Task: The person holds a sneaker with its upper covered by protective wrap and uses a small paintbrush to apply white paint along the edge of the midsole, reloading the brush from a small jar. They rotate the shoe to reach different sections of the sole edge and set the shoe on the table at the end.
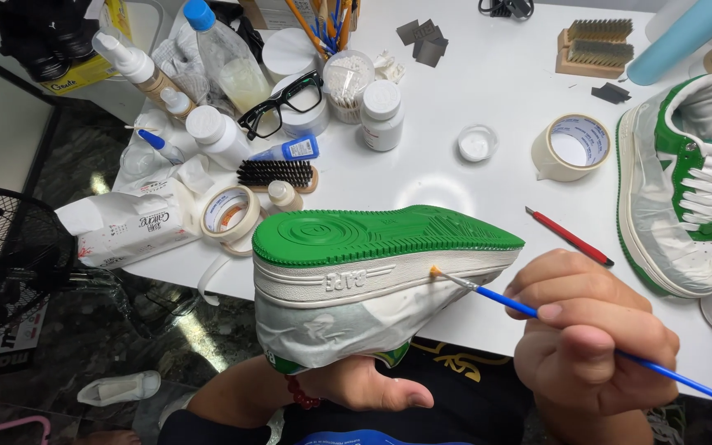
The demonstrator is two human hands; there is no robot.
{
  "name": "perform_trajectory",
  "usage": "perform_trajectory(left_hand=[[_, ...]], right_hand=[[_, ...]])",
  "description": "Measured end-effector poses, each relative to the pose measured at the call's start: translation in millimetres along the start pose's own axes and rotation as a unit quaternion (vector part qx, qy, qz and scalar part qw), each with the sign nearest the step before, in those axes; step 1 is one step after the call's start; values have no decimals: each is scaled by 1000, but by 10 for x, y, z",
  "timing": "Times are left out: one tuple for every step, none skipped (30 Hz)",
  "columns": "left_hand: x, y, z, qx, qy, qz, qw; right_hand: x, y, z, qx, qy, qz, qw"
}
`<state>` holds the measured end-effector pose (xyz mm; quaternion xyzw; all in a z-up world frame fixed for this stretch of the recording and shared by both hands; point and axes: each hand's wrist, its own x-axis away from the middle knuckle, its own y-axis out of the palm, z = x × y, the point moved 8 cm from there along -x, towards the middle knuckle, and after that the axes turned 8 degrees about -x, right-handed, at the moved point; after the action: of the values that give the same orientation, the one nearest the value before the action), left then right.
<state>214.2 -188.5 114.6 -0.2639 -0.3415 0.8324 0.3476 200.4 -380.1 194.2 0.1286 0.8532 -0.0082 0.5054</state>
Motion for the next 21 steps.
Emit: perform_trajectory(left_hand=[[-14,8,12,-26,2,-3,1000],[-39,-12,36,-26,4,-4,1000],[-63,-21,59,1,4,-12,1000],[-84,-31,82,27,3,-21,999],[-80,-13,80,27,4,-22,999],[-81,-18,75,66,4,-9,998],[-80,-25,68,104,5,3,995],[-68,-14,44,103,6,3,995],[-54,-36,31,94,18,22,995],[-39,-52,20,85,29,42,995],[-39,-86,-15,85,30,44,995],[-32,-117,-105,218,0,49,975],[-23,-130,-196,346,-31,54,936],[4,-87,-349,348,-32,54,935],[41,-109,-533,401,-32,103,910],[80,-126,-727,451,-32,150,879],[49,-170,-737,453,-32,149,879],[5,-173,-793,543,-54,137,827],[-36,-169,-836,626,-76,123,766],[-76,-205,-853,627,-76,123,766],[-117,-190,-872,644,-95,101,753]], right_hand=[[-30,18,7,11,7,7,1000],[-129,54,-59,12,6,8,1000],[-223,195,-111,-3,16,-56,998],[-304,336,-163,-19,26,-119,992],[-319,339,-168,-19,26,-118,992],[-326,388,-166,-32,29,-146,988],[-331,439,-167,-45,33,-174,983],[-263,403,-133,-45,31,-173,983],[-220,285,-110,-41,19,-118,992],[-168,162,-85,-38,8,-64,997],[-127,57,-43,-38,6,-65,997],[-84,-103,27,-19,23,-32,999],[-35,-267,96,-1,40,2,999],[-4,-402,164,-1,42,1,999],[29,-561,246,-13,53,15,998],[62,-724,323,-24,62,29,997],[13,-732,291,-22,63,29,997],[-39,-682,299,-31,86,-4,996],[-86,-632,305,-41,109,-36,993],[-148,-569,280,-41,109,-36,993],[-196,-455,277,-62,127,-64,988]])
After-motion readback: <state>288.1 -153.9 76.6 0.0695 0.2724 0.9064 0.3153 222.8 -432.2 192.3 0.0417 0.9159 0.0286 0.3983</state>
